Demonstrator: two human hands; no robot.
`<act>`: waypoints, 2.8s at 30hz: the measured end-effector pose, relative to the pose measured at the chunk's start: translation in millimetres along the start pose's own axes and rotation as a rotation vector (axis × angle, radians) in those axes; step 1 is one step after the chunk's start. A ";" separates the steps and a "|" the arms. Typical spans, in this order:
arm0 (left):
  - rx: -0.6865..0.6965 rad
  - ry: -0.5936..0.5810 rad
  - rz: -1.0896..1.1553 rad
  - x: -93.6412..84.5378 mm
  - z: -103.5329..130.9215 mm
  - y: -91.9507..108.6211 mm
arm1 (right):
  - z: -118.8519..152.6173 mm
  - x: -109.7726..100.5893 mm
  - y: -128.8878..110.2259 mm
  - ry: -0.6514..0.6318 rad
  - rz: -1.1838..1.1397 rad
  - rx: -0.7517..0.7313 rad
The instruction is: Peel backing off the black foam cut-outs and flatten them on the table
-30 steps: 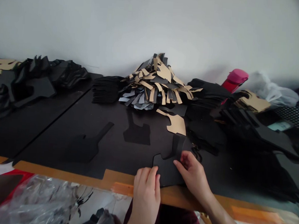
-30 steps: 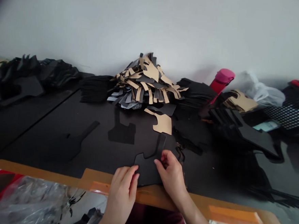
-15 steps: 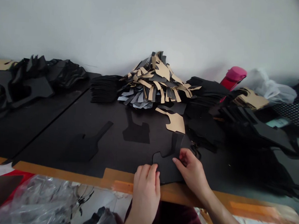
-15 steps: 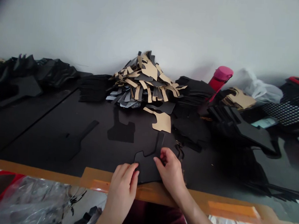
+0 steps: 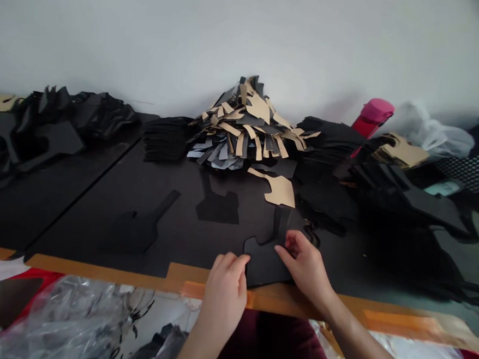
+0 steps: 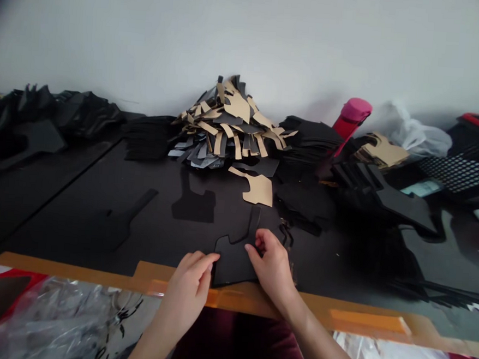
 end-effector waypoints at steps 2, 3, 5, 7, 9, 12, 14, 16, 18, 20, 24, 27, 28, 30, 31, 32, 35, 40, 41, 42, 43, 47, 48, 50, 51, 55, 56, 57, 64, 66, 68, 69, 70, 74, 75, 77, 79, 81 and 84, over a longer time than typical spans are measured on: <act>-0.009 0.025 0.036 -3.5 0.6 -4.8 | 0.1 -0.2 0.1 -0.001 0.002 0.003; -0.022 0.050 0.045 -4.9 1.4 -6.8 | 0.2 -0.2 0.4 -0.003 0.003 0.005; -0.042 0.100 0.053 -6.8 3.3 -9.1 | 0.4 -0.1 1.1 -0.008 0.006 0.009; -0.039 0.142 0.065 -7.3 5.2 -8.4 | 0.5 0.0 1.2 -0.012 0.000 0.008; 0.002 0.185 0.074 -6.2 6.3 -4.3 | 0.6 0.1 0.8 -0.013 -0.004 0.009; 0.116 0.217 0.064 -0.3 4.9 5.0 | 0.4 0.2 -0.1 -0.014 0.000 0.017; 0.208 0.177 0.046 6.7 2.4 10.4 | 0.4 0.2 -0.3 -0.012 0.006 0.021; 0.271 0.121 0.010 14.6 -0.2 13.0 | 0.4 0.3 -0.1 -0.007 0.009 0.016; 0.292 0.091 -0.036 21.4 -1.7 13.2 | 0.5 0.6 0.3 0.002 0.013 0.002; 0.279 0.077 -0.069 25.9 -1.9 12.3 | 1.0 1.2 0.4 0.008 0.025 -0.024; 0.249 0.065 -0.087 27.9 -1.2 11.7 | 4.7 1.8 -1.9 0.065 0.108 -0.128; 0.253 0.063 -0.078 27.1 -1.7 11.7 | 10.4 2.1 -5.9 0.114 0.183 -0.254; 0.255 0.064 -0.074 26.9 -2.1 11.5 | 12.5 2.4 -7.3 0.122 0.203 -0.295; 0.256 0.065 -0.069 26.8 -3.0 10.9 | 16.6 3.5 -9.3 0.131 0.233 -0.359; 0.257 0.063 -0.069 26.9 -3.4 10.6 | 18.4 4.3 -9.8 0.133 0.246 -0.378; 0.257 0.062 -0.070 27.0 -3.6 10.4 | 19.8 5.4 -10.0 0.135 0.258 -0.389; 0.258 0.056 -0.074 27.7 -3.8 10.0 | 22.1 8.9 -8.6 0.153 0.297 -0.399; 0.249 0.049 -0.090 28.5 -2.2 9.5 | 20.7 11.6 -3.6 0.221 0.422 -0.399; 0.251 0.048 -0.096 28.5 -2.0 9.4 | 20.0 11.3 -2.9 0.226 0.430 -0.399; 0.255 0.049 -0.099 28.4 -1.9 9.3 | 19.3 10.7 -2.3 0.227 0.424 -0.405; 0.260 0.049 -0.101 28.2 -2.0 9.4 | 18.5 9.9 -2.0 0.229 0.410 -0.414; 0.263 0.049 -0.101 26.7 -2.8 10.6 | 14.9 6.2 -0.8 0.239 0.360 -0.452; 0.262 0.048 -0.104 26.2 -3.0 11.0 | 13.9 5.6 -0.2 0.225 0.343 -0.443; 0.270 0.031 -0.118 25.4 -3.2 11.8 | 12.2 5.1 1.4 0.183 0.301 -0.404; 0.277 0.021 -0.129 25.2 -3.2 12.0 | 11.5 5.1 2.2 0.167 0.287 -0.387; 0.320 0.017 -0.178 26.0 -2.7 10.8 | 10.0 5.7 3.6 0.157 0.272 -0.361; 0.326 0.019 -0.186 26.6 -2.6 10.2 | 9.8 5.7 3.5 0.160 0.269 -0.362; 0.331 0.019 -0.192 27.1 -2.6 9.7 | 9.7 5.5 3.1 0.165 0.268 -0.364; 0.302 0.041 -0.172 26.2 -5.6 9.1 | 9.8 -0.9 -3.7 0.150 0.232 -0.465; 0.292 0.033 -0.150 24.6 -6.8 8.7 | 10.2 -3.4 -8.8 0.131 0.227 -0.481; 0.285 0.016 -0.126 22.9 -7.6 8.3 | 10.7 -5.3 -14.7 0.109 0.230 -0.492; 0.281 0.005 -0.111 22.1 -7.8 8.1 | 10.9 -5.9 -17.0 0.093 0.233 -0.490; 0.276 -0.004 -0.097 21.5 -7.9 8.0 | 10.9 -6.3 -18.5 0.079 0.238 -0.485; 0.270 -0.012 -0.050 21.1 -8.3 7.2 | 10.0 -5.7 -13.4 0.063 0.249 -0.452; 0.269 -0.013 -0.041 21.2 -8.5 7.0 | 9.8 -5.3 -10.5 0.061 0.246 -0.443; 0.264 -0.029 -0.021 20.5 -9.2 6.5 | 9.4 -4.5 -5.8 0.047 0.237 -0.430; 0.260 -0.062 0.015 17.9 -10.6 5.8 | 9.0 -4.3 -4.8 0.031 0.229 -0.418; 0.253 -0.098 0.078 13.3 -12.8 4.3 | 7.9 -4.9 -8.4 0.029 0.222 -0.398; 0.231 -0.128 0.183 5.3 -16.7 -0.5 | 5.0 -6.9 -20.0 0.029 0.191 -0.366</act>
Point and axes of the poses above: each hand's wrist, its own z-axis away from the middle knuckle, its own x-axis out of the palm, y = z × x, the point moved 1 cm from there along -z, towards the middle knuckle, and after that the axes turned 6 degrees about -y, right-handed, at the moved point
